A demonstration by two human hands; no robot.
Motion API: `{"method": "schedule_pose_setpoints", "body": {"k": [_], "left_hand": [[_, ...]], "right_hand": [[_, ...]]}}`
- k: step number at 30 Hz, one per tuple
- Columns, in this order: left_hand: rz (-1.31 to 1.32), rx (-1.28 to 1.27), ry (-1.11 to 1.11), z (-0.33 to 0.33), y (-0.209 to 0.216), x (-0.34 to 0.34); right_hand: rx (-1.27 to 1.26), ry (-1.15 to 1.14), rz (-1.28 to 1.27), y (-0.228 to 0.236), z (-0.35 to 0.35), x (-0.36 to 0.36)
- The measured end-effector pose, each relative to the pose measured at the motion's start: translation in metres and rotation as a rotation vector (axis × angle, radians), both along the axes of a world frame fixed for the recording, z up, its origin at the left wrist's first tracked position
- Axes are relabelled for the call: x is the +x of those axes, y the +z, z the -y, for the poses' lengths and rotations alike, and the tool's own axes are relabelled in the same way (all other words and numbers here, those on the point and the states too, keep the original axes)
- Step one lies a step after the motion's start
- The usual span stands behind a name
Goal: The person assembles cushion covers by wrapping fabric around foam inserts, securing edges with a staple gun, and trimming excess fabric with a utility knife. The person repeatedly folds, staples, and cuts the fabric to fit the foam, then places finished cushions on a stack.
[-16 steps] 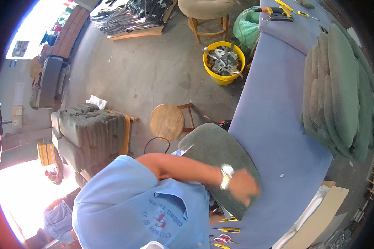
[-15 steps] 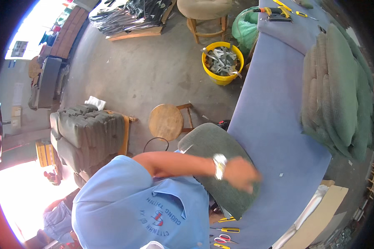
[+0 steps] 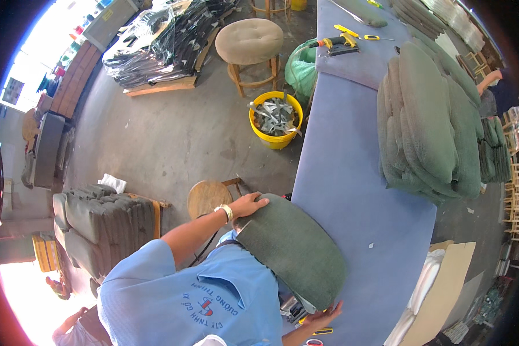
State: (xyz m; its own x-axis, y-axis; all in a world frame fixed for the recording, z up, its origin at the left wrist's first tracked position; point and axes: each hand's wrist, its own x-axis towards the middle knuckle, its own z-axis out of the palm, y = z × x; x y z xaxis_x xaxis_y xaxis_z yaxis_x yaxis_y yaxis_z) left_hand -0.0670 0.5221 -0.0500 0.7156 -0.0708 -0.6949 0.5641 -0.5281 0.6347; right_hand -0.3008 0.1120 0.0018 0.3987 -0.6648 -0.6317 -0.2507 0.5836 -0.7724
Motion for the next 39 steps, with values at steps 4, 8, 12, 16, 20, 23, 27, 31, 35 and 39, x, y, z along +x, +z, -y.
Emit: {"method": "schedule_pose_setpoints", "body": {"k": [4, 8, 12, 16, 20, 23, 27, 31, 35, 39], "left_hand": [[-0.167, -0.011, -0.107, 0.005, 0.036, 0.022], [-0.079, -0.37, 0.063, 0.012, 0.044, 0.018], [-0.249, -0.743, 0.136, 0.081, 0.102, 0.047], [-0.301, -0.875, 0.134, 0.161, 0.101, 0.052], [-0.43, -0.767, -0.093, 0.186, -0.006, 0.08], [-0.343, -0.568, -0.205, 0.191, 0.034, 0.069], [-0.129, -0.441, -0.449, 0.2, 0.04, 0.101], [-0.206, -0.302, -0.667, 0.254, 0.06, 0.161], [-0.174, -0.224, -0.667, 0.291, 0.037, 0.217], [-0.277, -0.24, -0.684, 0.299, 0.004, 0.232]], "right_hand": [[-0.128, 0.371, 0.113, -0.026, 0.022, 0.023], [-0.279, 0.385, 0.023, 0.019, 0.034, 0.047], [-0.533, 0.108, 0.123, 0.067, 0.074, 0.049], [-0.746, -0.165, 0.16, 0.098, 0.061, 0.013], [-0.722, -0.052, 0.06, 0.084, -0.015, -0.022], [-0.677, -0.081, -0.16, 0.034, -0.098, -0.042], [-0.228, -0.509, -0.198, 0.013, -0.209, -0.044], [-0.249, -0.685, -0.367, -0.026, -0.272, -0.005], [-0.292, -0.615, -0.557, -0.021, -0.27, 0.038], [-0.279, -0.773, -0.564, 0.001, -0.292, 0.081]]}}
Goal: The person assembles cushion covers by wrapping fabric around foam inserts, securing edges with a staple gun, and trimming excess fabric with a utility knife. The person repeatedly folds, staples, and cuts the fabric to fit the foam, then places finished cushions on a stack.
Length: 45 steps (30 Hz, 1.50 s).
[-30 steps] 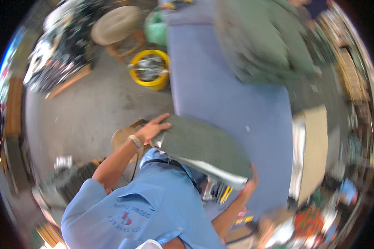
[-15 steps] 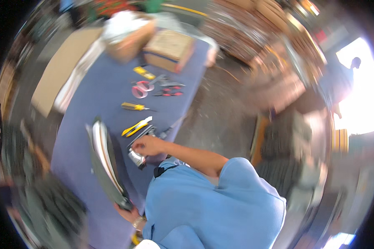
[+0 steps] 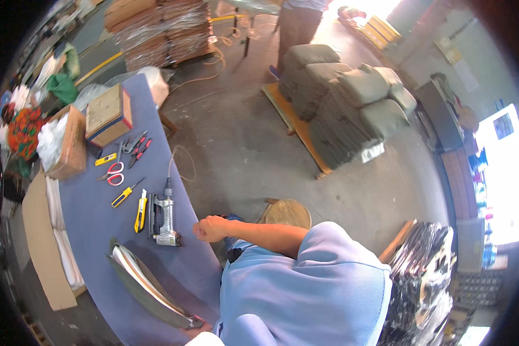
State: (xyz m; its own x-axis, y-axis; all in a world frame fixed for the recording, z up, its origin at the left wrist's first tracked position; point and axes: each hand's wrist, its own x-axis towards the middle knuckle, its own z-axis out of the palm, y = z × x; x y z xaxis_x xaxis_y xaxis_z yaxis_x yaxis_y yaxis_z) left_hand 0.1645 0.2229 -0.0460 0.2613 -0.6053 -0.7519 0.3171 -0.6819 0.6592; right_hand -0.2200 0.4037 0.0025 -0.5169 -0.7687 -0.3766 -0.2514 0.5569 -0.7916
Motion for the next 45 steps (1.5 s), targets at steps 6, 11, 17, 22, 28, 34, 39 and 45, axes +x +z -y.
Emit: {"method": "schedule_pose_setpoints", "body": {"k": [6, 11, 17, 22, 28, 34, 39, 45], "left_hand": [[0.245, -0.153, -0.409, -0.005, -0.04, 0.007], [0.608, -0.323, -0.678, 0.008, -0.084, 0.041], [-0.406, -0.074, 0.039, -0.02, 0.016, -0.033], [-0.164, -0.86, -0.364, -0.028, -0.015, -0.057], [-0.58, -0.597, -0.309, -0.049, 0.041, -0.085], [-0.851, -0.198, 0.376, -0.052, 0.06, -0.077], [-0.863, -0.187, 0.394, -0.057, 0.057, -0.079], [-0.809, -0.178, 0.399, -0.053, 0.071, -0.081]], "right_hand": [[0.115, -0.075, 0.024, -0.012, -0.075, 0.066], [0.084, -0.103, 0.051, 0.008, -0.07, 0.074], [-0.145, 0.151, -0.028, 0.046, -0.013, 0.048], [-0.407, 0.417, -0.046, 0.121, 0.07, 0.054], [-0.548, 0.538, -0.015, 0.141, 0.085, 0.099], [-0.526, 0.544, 0.085, 0.123, 0.078, 0.135], [-0.578, 0.691, -0.093, 0.144, 0.11, 0.159], [-0.537, 0.887, -0.429, 0.127, 0.16, 0.163]]}}
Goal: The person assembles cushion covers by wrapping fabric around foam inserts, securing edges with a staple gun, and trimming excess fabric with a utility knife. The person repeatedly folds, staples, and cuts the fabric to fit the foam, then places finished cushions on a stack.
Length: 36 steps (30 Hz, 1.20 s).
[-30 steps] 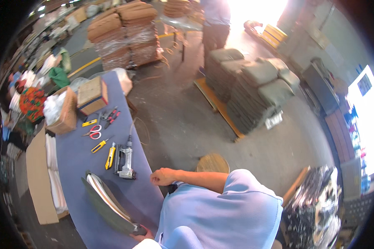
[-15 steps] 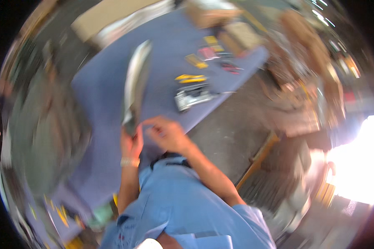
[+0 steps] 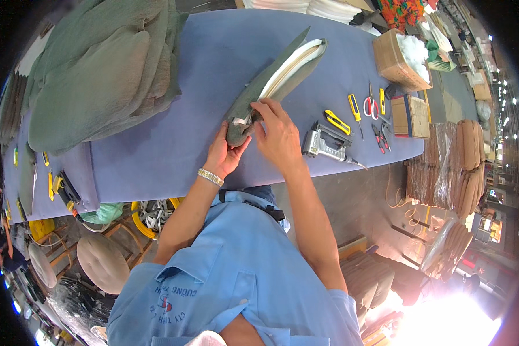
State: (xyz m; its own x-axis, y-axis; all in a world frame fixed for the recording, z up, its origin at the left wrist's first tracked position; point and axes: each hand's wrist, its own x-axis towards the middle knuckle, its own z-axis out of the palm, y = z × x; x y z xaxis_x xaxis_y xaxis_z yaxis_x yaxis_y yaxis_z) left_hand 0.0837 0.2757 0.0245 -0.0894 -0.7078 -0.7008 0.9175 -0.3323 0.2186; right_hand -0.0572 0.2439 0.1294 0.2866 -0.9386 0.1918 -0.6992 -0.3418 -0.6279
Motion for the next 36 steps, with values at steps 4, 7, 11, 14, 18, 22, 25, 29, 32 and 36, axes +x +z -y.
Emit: {"method": "schedule_pose_setpoints", "body": {"k": [4, 7, 11, 14, 18, 22, 25, 29, 32, 36], "left_hand": [[-0.074, -0.05, -0.032, 0.003, -0.026, 0.014], [-0.076, -0.004, -0.049, 0.009, -0.032, 0.024], [-0.127, -0.043, -0.066, 0.009, -0.034, 0.038], [-0.104, -0.029, -0.056, 0.009, -0.028, 0.04], [0.027, 0.002, -0.145, 0.005, -0.017, 0.043], [0.221, 0.011, -0.455, -0.004, 0.002, 0.055], [0.99, -0.171, -0.627, -0.021, 0.021, 0.065], [1.993, -0.491, -0.259, -0.039, 0.034, 0.047], [1.988, -0.526, -0.246, -0.027, 0.036, 0.047], [1.872, -0.512, -0.325, -0.017, 0.021, 0.049]], "right_hand": [[0.038, 0.017, -0.045, 0.004, 0.016, 0.012], [0.179, -0.029, 0.012, 0.005, 0.023, 0.022], [0.153, 0.047, 0.128, -0.022, 0.013, 0.017], [0.127, 0.13, 0.199, -0.03, 0.012, 0.019], [0.075, 0.151, 0.12, -0.012, 0.016, 0.037], [0.08, 0.118, -0.044, -0.015, 0.029, 0.041], [0.126, 0.095, -0.008, -0.011, 0.036, 0.045], [0.298, 0.062, 0.224, -0.023, 0.042, 0.047], [0.425, 0.058, 0.359, -0.033, 0.043, 0.048], [0.447, 0.124, 0.503, -0.056, 0.045, 0.038]]}}
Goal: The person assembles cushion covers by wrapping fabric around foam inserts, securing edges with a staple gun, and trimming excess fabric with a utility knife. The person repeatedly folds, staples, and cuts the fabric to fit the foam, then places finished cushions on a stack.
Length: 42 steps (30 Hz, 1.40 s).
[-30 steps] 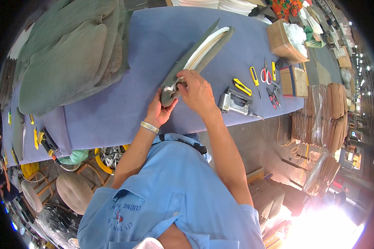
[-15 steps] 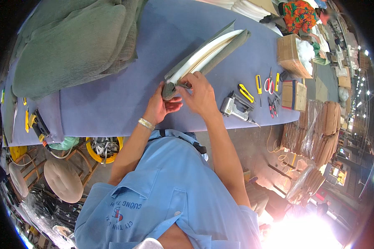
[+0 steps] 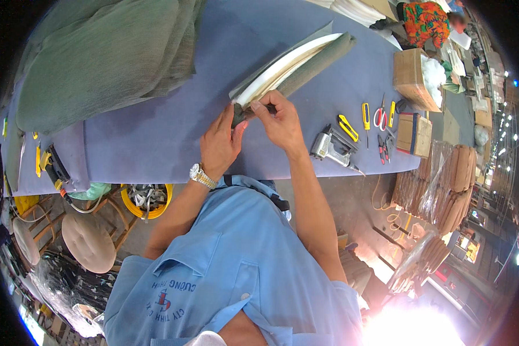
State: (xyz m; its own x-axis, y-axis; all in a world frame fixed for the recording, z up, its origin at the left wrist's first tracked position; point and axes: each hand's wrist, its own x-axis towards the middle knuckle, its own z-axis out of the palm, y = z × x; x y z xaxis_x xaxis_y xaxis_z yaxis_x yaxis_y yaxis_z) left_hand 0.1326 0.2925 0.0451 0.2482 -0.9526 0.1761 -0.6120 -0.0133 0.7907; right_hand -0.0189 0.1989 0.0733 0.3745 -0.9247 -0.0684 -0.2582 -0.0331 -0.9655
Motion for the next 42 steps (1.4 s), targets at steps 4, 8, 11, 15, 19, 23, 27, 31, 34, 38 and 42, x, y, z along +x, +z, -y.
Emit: {"method": "schedule_pose_setpoints", "body": {"k": [4, 8, 11, 15, 19, 23, 27, 31, 34, 38, 42], "left_hand": [[-0.05, -0.016, 0.002, 0.0, -0.003, 0.006], [-0.042, -0.024, 0.02, -0.001, -0.007, 0.009], [-0.071, -0.002, 0.022, 0.0, -0.005, 0.011], [-0.071, 0.021, 0.032, -0.004, -0.003, 0.006], [-0.018, -0.029, 0.058, -0.007, -0.007, -0.001], [-0.063, -0.034, 0.063, -0.006, -0.008, -0.007], [-0.098, -0.048, 0.078, -0.011, -0.013, -0.011], [-0.078, -0.121, -0.001, -0.011, -0.017, -0.019], [-0.073, -0.156, -0.002, -0.013, -0.021, -0.02], [-0.071, -0.172, 0.022, -0.015, -0.02, -0.015], [-0.054, -0.205, 0.041, -0.014, -0.022, -0.015]], "right_hand": [[-0.013, 0.018, 0.109, -0.015, -0.008, -0.002], [-0.076, -0.037, -0.011, 0.007, -0.016, 0.015], [-0.131, -0.01, -0.179, 0.026, -0.016, 0.023], [-0.264, 0.09, -0.446, 0.043, -0.013, 0.03], [-0.404, 0.08, -0.595, 0.039, -0.018, 0.035], [-0.385, 0.033, -0.492, 0.028, -0.017, 0.027], [-0.166, -0.02, -0.41, 0.029, -0.015, 0.015], [0.022, -0.078, -0.303, 0.033, -0.018, -0.004], [-0.042, -0.091, -0.201, 0.015, -0.026, -0.013], [-0.06, -0.132, -0.026, 0.001, -0.042, -0.011], [0.05, -0.172, 0.004, -0.002, -0.046, -0.021]]}}
